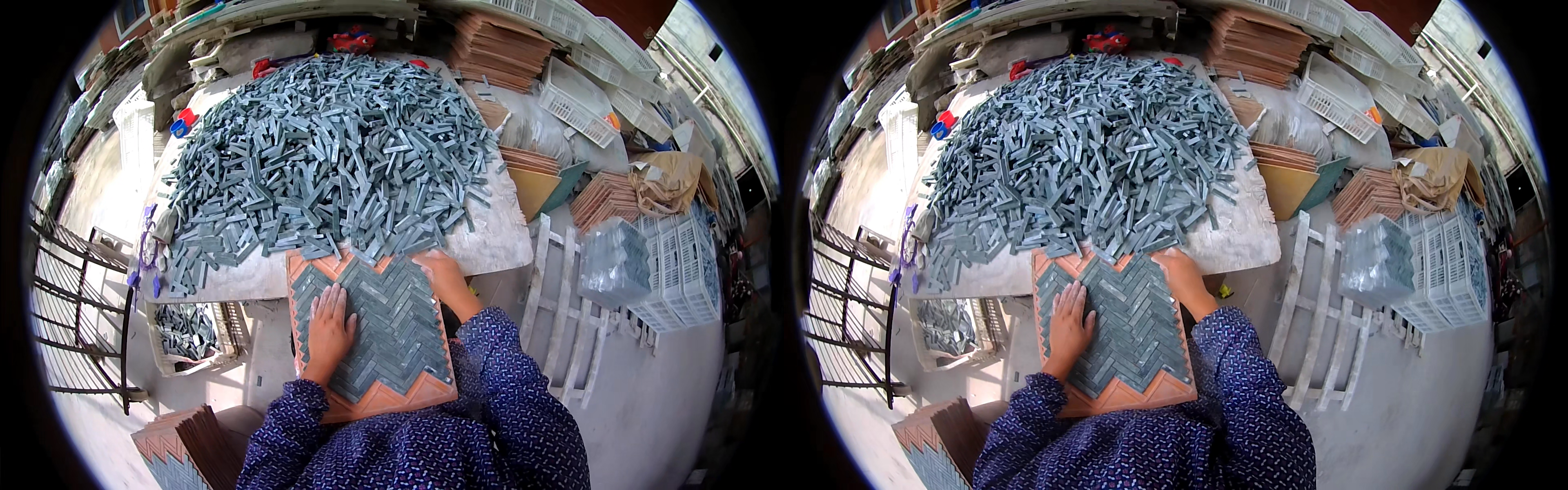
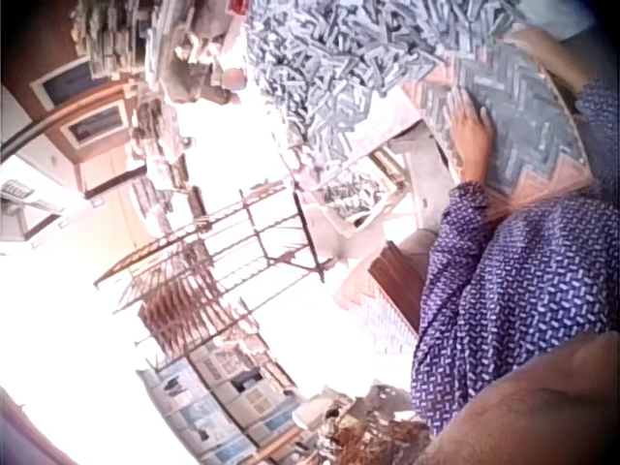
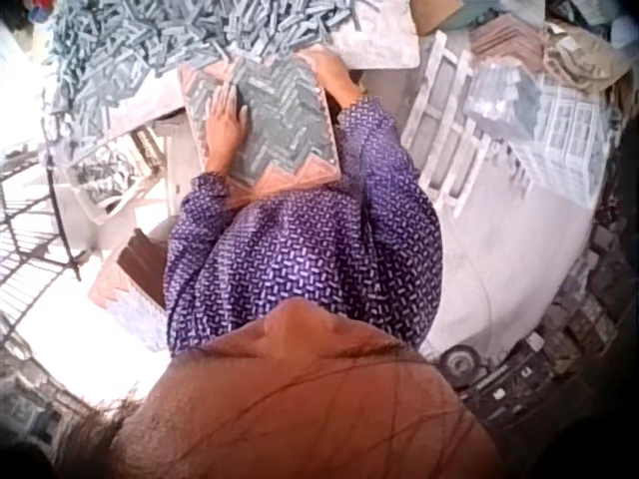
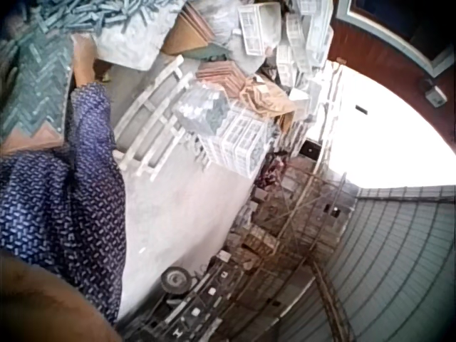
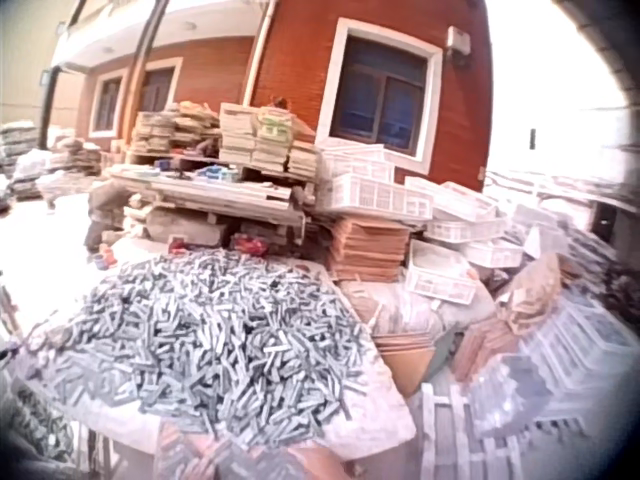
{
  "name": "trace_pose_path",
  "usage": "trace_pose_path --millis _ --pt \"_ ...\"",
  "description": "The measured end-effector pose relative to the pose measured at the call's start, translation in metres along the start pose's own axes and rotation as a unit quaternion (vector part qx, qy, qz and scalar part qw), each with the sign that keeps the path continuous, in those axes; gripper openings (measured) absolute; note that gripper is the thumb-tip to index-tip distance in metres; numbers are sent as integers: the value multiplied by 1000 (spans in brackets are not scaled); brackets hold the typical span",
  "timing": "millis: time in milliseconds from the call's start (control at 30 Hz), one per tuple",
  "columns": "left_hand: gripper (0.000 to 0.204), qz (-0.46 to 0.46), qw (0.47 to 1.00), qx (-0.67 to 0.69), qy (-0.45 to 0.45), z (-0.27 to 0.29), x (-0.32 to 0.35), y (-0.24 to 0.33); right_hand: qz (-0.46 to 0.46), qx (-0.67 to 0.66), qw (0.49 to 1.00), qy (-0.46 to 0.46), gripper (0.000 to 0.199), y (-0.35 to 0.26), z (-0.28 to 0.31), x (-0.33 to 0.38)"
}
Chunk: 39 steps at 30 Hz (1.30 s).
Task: The person arranges small gray rectangular tiles by hand onto a square orange board in a herringbone pattern. They periodically flip the board to check alignment and continue placing tiles until the surface is covered.
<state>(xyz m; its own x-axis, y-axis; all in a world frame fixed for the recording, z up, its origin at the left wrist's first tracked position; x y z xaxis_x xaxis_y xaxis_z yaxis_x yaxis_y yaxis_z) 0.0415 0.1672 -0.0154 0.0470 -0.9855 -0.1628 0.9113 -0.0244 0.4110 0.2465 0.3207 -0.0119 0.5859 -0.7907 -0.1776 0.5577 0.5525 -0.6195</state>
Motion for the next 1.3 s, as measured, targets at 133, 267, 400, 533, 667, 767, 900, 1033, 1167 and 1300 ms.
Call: trace_pose_path --millis 133,267,400,533,667,767,900,1033,1167,1300 --pt "52 3 1000 2 -6 -6 0 -5 1 -18 1000 16 24 0 -1 -7" --pt "54 -1 997 76 1 4 0 -4 -64 6 989 135 29 -2 15 33" --pt "56 107 973 143 144 46 36 -40 -202 -138 965 91 42 1 -11 97" --pt "51 293 896 311 119 31 81 -88 -197 -141 969 47 58 -26 -22 133" --pt "46 323 724 607 60 -5 100 -85 -202 -71 976 47 68 -35 -35 137" --pt "45 279 747 601 57 -5 99 -76 -204 -79 975 34 69 -35 -38 138" --pt "43 287 759 580 70 -4 116 -70 -205 -75 975 30 69 -39 -39 156" --pt "44 255 773 578 61 7 133 -55 -196 -74 977 27 61 -45 -36 181" --pt "51 314 753 576 61 5 151 -65 -127 -27 991 9 52 -40 -2 166" --pt "46 304 763 569 36 16 146 -53 32 116 990 67 49 -49 34 90"
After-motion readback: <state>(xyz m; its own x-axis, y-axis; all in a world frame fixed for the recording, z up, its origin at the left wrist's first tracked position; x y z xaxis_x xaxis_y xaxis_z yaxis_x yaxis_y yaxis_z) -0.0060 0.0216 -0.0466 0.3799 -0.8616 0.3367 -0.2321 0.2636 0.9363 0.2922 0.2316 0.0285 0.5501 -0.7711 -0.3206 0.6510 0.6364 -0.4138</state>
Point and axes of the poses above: each hand's wrist, its own x-axis away from the middle knuckle, its own z-axis out of the back of the hand, y = z × x, the point moved 5 cm from there along -x, towards the middle knuckle, and after that the axes turned 6 degrees about -y, right-handed, at the moved point
